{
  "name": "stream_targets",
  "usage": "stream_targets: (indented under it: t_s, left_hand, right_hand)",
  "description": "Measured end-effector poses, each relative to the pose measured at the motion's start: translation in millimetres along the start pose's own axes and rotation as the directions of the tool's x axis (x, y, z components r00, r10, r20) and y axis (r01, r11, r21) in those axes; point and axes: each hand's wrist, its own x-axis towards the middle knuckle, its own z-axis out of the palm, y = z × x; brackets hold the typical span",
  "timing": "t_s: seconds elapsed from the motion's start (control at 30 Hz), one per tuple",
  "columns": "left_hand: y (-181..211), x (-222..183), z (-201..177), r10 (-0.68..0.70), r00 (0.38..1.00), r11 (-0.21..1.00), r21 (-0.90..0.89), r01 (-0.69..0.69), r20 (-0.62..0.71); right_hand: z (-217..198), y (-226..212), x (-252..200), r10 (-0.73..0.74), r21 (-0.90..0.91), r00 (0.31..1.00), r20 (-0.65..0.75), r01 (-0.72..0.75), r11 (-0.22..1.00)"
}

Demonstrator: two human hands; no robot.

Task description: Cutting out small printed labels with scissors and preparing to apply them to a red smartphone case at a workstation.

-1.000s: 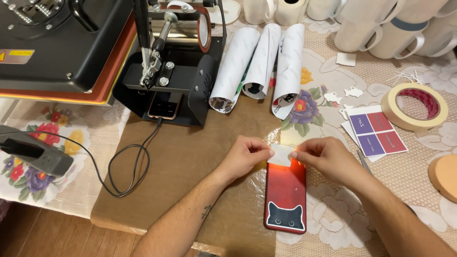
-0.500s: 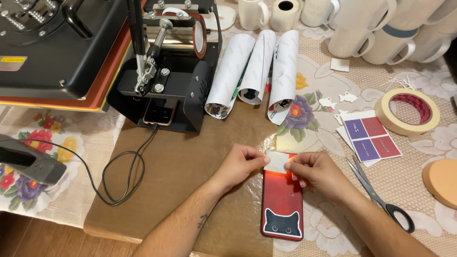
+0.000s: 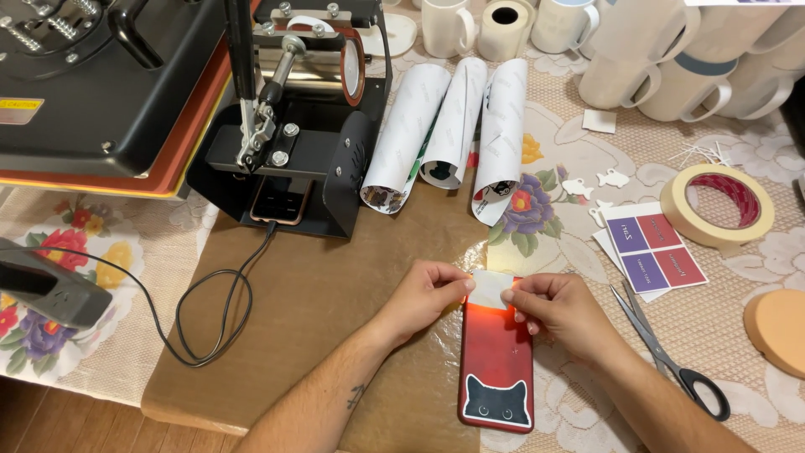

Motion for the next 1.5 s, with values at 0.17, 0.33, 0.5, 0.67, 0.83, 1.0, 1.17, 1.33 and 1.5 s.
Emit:
stream_targets:
  t_s: [0.17, 0.33, 0.5, 0.67, 0.83, 1.0, 1.17, 1.33, 1.5]
  left_hand:
    - [-17.0, 8.4, 1.9, 0.022, 0.999, 1.0, -0.008, -0.023, -0.035]
    - [-25.7, 10.6, 4.9, 0.018, 0.996, 1.0, -0.01, -0.019, -0.083]
    - [-28.0, 10.3, 6.6, 0.017, 0.995, 0.998, -0.067, -0.023, -0.093]
    - [-19.5, 8.1, 2.9, -0.005, 0.995, 0.995, -0.102, -0.005, -0.096]
    - [-16.3, 6.6, -0.9, -0.039, 0.992, 0.991, -0.129, 0.024, -0.117]
    - [-10.8, 5.0, 2.4, -0.04, 0.995, 0.996, -0.087, 0.032, -0.09]
    - [-13.4, 5.8, 1.6, -0.03, 0.997, 0.997, -0.071, 0.024, -0.077]
    - [-10.5, 3.5, 2.1, -0.025, 0.997, 0.997, -0.077, 0.019, -0.072]
    - [-11.8, 4.6, 2.0, -0.014, 0.998, 0.998, -0.063, 0.01, -0.063]
  right_hand:
    - [3.5, -9.8, -6.6, -0.009, -0.005, 1.0, 0.0, 0.009, 1.0]
    - [3.5, -6.8, -5.1, -0.028, -0.002, 1.0, -0.003, 0.028, 1.0]
    - [2.2, 3.6, -1.5, -0.017, 0.022, 1.0, 0.004, 0.016, 1.0]
    - [1.8, -6.9, -5.4, 0.006, 0.042, 1.0, 0.016, -0.006, 0.999]
    - [1.8, -25.7, -13.3, 0.017, 0.018, 1.0, -0.007, -0.017, 1.0]
    - [8.1, -27.2, -11.6, 0.021, 0.029, 1.0, 0.011, -0.022, 0.999]
    - [7.1, -16.7, -5.5, -0.01, 0.035, 1.0, 0.011, 0.009, 0.999]
    - [7.6, -21.4, -6.8, -0.02, 0.041, 1.0, 0.0, 0.02, 0.999]
    - [-0.5, -21.7, -3.7, 0.04, 0.001, 0.999, 0.028, -0.04, 0.999]
